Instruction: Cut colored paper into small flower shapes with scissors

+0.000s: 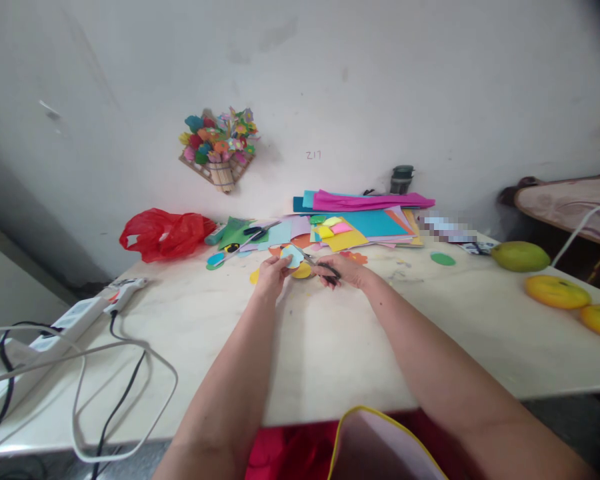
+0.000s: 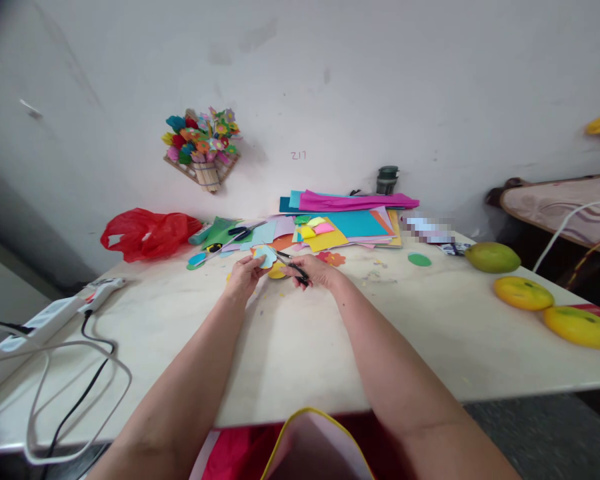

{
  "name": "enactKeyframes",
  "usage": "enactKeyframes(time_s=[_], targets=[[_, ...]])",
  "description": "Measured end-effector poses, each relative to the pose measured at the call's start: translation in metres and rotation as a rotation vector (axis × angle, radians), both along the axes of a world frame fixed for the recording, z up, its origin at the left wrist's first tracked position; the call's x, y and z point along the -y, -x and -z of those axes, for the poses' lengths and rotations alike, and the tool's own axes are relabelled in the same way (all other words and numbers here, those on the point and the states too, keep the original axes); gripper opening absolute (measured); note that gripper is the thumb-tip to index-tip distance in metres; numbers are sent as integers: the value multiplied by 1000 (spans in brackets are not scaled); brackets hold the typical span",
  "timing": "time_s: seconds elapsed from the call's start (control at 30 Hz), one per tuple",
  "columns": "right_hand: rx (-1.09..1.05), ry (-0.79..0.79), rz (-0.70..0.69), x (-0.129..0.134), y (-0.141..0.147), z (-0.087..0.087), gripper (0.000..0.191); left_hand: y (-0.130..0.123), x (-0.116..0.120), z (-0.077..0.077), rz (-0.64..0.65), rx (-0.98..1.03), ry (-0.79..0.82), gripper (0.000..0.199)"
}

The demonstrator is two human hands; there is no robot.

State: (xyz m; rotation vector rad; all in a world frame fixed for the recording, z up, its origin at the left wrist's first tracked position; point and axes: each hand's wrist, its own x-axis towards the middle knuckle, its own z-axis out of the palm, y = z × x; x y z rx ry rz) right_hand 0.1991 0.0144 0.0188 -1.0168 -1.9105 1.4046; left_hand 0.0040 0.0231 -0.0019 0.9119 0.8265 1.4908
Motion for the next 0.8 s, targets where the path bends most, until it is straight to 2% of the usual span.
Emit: enactKeyframes(time_s=[0.57, 0.8], targets=[[27, -30, 43, 1, 4, 0, 27, -2, 0, -1, -9, 45, 16, 18], [9, -13, -25, 0, -3, 0, 31, 3, 0, -2, 8, -22, 7, 23]])
